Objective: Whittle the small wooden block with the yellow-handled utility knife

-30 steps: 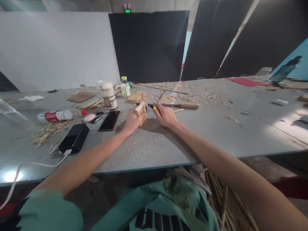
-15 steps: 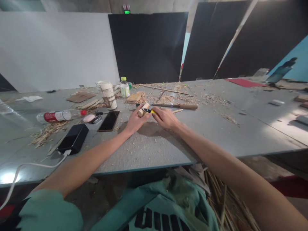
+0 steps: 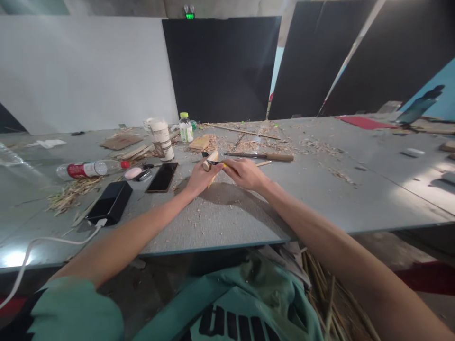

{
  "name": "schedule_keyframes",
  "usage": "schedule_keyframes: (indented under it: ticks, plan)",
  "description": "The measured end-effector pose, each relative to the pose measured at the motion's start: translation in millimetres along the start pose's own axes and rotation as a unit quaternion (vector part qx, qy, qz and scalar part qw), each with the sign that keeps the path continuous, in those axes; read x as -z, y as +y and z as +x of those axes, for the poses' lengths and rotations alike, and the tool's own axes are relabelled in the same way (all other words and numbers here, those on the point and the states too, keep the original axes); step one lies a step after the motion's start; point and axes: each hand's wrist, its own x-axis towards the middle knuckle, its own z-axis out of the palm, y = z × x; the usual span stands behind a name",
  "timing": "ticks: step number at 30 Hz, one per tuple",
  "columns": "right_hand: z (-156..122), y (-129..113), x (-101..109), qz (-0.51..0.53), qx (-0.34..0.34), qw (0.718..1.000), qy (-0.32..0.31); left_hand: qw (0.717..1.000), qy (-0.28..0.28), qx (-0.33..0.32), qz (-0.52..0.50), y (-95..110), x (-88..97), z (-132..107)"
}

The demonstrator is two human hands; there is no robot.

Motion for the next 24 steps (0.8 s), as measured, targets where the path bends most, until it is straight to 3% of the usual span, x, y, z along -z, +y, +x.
schedule_keyframes:
  ticks: [14,19,24]
  plan:
    - [1.1,-10.1,3.3,-0.017,-0.061,0.997,0.033,0.999,0.033,-0.016,0.009,5.5,-5.0,0.4]
    - [0.6,-8.6,3.1,-0.015,-0.093,0.995,0.033,0.997,0.076,0.029,-0.018,-0.1,-3.4,3.0]
    - [0.8,-8.0,-0.1,0.004,-0.055,0.998,0.021,0.996,0.054,0.058,-0.042,6.9,0.4,2.2]
